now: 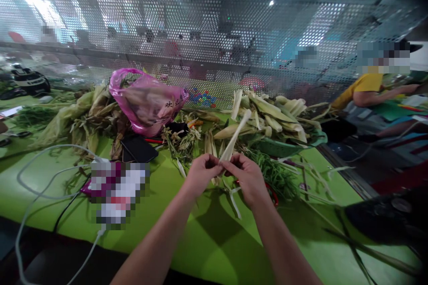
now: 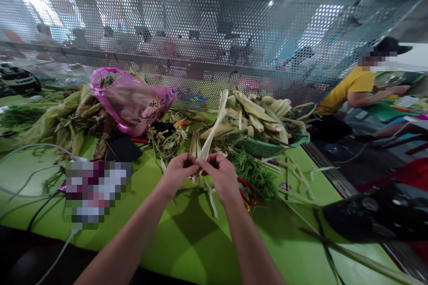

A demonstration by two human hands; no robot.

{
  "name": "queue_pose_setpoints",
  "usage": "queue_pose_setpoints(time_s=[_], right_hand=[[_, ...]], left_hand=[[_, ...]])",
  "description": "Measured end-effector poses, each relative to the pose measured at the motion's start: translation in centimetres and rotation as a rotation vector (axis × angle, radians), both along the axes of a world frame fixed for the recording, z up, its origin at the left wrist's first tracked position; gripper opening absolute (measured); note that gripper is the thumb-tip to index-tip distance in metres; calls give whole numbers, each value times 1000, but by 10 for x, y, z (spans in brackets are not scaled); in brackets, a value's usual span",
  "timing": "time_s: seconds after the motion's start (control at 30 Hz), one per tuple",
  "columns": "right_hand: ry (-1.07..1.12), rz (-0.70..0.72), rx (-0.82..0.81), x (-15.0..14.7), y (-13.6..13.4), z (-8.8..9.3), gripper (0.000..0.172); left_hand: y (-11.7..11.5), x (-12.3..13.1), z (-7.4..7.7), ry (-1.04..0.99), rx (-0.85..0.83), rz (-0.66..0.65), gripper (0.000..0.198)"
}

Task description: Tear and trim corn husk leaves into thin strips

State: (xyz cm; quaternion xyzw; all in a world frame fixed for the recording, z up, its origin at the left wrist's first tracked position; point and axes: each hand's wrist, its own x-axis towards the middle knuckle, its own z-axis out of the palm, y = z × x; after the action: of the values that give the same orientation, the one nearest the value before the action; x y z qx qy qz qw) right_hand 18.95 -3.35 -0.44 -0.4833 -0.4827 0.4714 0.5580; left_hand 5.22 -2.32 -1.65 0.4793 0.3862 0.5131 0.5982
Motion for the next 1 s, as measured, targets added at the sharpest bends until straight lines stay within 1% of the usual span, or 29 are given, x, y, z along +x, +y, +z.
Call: queue_pose_setpoints(time_s=[0.1,0.17,0.27,0.33,0.4,0.47,0.57,0.63,0.67,0.73,0.8,1.0], right_hand=[[0,-29,26,-1,0,1,26],[-7,-41,52,0,0,2,24],[-29,-73,72,2,1,2,24],[-38,-99,84,3,2,-1,26],[-35,-114,104,5,3,-4,30],[-44,-113,140,5,4,-6,33],[-140,-110,241,5,1,-4,33],[-280,-65,318,3,-1,0,26],[-357,-26,354,2,-3,2,21],[-481,55,413,0,-4,4,14],[-542,84,454,-3,-5,6,12],[-611,31,532,-6,-2,4,4]], left_hand=[[0,-1,2,-103,-62,-33,31],[0,-2,2,-118,-64,-39,31],[1,-4,0,-73,-17,-98,29],[3,-6,-3,-25,19,-159,27],[4,-6,-5,3,35,-184,25],[5,-7,-6,-15,12,-147,23],[5,-8,-4,-111,-94,2,24],[4,-9,0,-162,-166,93,25],[4,-10,2,-177,-189,119,24],[3,-11,5,-191,-210,140,22],[2,-11,7,-201,-213,141,21],[2,-8,6,-239,-209,110,23]])
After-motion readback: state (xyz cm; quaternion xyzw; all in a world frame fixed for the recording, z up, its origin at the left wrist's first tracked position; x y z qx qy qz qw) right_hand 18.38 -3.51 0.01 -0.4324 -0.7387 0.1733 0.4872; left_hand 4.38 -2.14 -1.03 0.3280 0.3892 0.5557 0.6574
